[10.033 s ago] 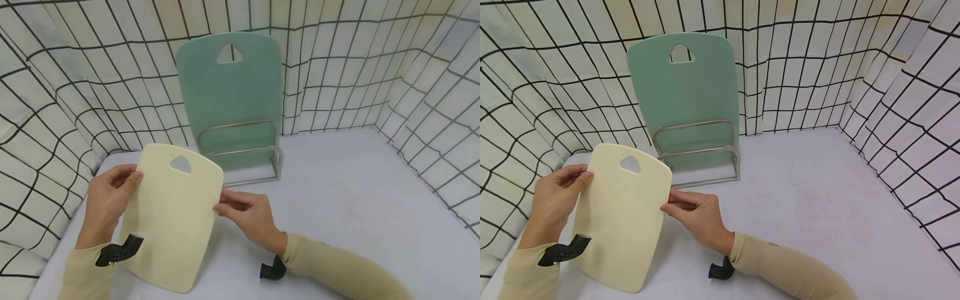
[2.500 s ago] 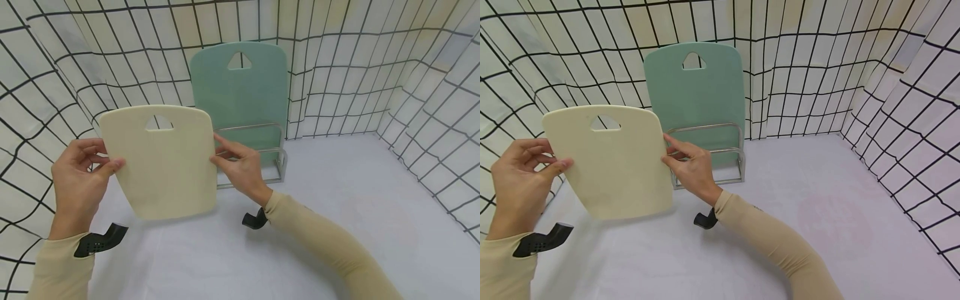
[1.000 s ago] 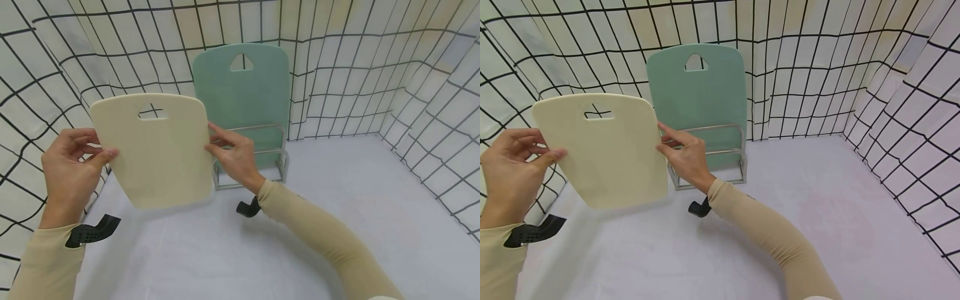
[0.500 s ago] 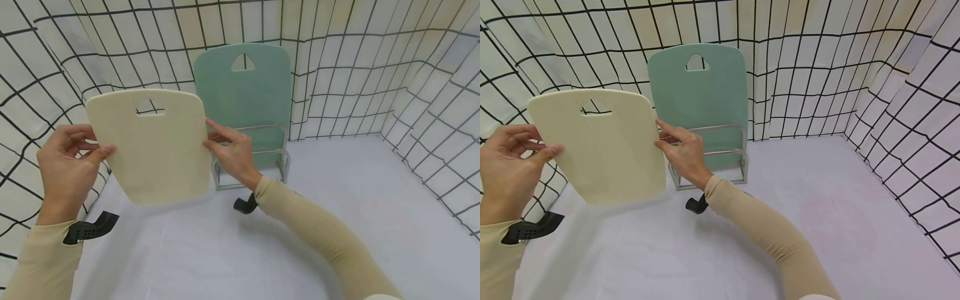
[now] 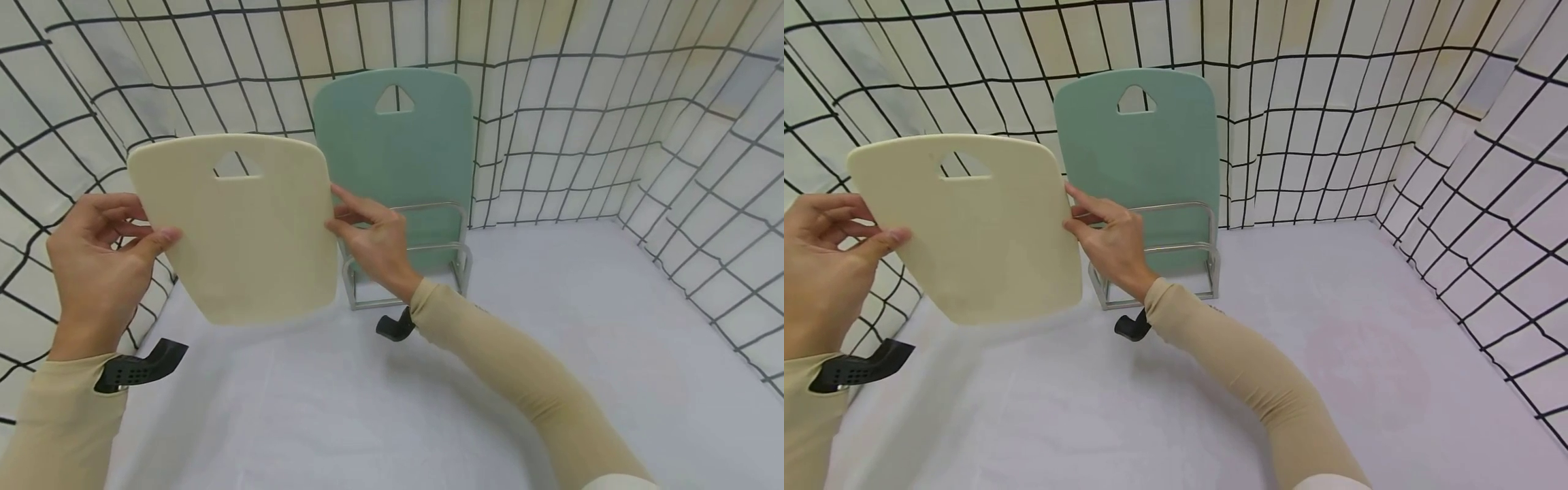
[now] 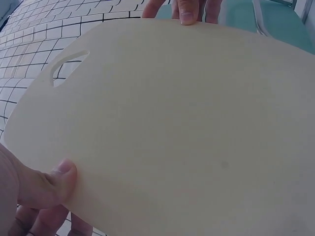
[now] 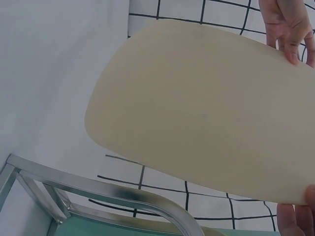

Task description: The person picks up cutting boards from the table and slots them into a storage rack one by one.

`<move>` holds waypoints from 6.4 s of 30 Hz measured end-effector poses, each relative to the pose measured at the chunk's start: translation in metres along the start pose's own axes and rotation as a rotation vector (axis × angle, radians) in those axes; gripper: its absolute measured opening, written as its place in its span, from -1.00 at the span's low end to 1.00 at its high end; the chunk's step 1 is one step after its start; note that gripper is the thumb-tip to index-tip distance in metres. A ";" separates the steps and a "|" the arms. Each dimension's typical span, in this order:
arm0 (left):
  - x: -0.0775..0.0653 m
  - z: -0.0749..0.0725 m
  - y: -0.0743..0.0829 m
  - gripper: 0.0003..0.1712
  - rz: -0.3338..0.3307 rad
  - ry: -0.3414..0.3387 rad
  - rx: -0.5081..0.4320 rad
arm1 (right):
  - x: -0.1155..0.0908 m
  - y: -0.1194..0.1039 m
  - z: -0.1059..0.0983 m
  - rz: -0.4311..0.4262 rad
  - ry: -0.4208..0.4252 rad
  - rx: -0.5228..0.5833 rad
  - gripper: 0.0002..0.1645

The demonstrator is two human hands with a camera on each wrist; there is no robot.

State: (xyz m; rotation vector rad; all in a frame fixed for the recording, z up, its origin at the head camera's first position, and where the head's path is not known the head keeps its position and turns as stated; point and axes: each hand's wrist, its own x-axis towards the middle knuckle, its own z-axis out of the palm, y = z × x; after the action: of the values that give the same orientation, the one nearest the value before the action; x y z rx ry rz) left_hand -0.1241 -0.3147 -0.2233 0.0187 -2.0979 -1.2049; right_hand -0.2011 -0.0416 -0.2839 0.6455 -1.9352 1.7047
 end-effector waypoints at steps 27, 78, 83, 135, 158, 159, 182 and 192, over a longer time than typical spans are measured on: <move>0.012 0.010 0.005 -0.51 0.014 0.034 -0.006 | 0.018 0.006 0.003 -0.058 0.054 0.014 -0.43; 0.011 0.045 0.004 -0.53 0.080 0.032 -0.036 | 0.029 0.014 -0.028 -0.212 0.122 -0.032 -0.46; 0.011 0.048 0.004 -0.54 0.089 0.033 -0.033 | 0.030 0.015 -0.031 -0.216 0.132 -0.052 -0.47; 0.010 0.063 0.004 -0.52 0.098 0.014 -0.049 | 0.030 0.015 -0.047 -0.227 0.132 -0.141 -0.48; 0.010 0.068 0.005 -0.53 0.118 0.005 -0.049 | 0.031 0.018 -0.054 -0.240 0.146 -0.142 -0.49; 0.010 0.068 0.006 -0.53 0.118 0.005 -0.050 | 0.031 0.018 -0.054 -0.240 0.145 -0.143 -0.49; 0.009 0.077 0.010 -0.55 0.142 0.001 -0.056 | 0.030 0.018 -0.064 -0.261 0.165 -0.170 -0.47; 0.009 0.080 0.011 -0.54 0.141 -0.017 -0.071 | 0.031 0.019 -0.067 -0.262 0.174 -0.181 -0.49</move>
State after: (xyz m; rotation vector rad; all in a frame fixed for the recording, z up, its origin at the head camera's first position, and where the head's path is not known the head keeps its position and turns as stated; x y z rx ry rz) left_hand -0.1738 -0.2514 -0.2349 -0.1696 -2.0328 -1.1970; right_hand -0.2342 0.0258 -0.2718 0.6290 -1.7710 1.3615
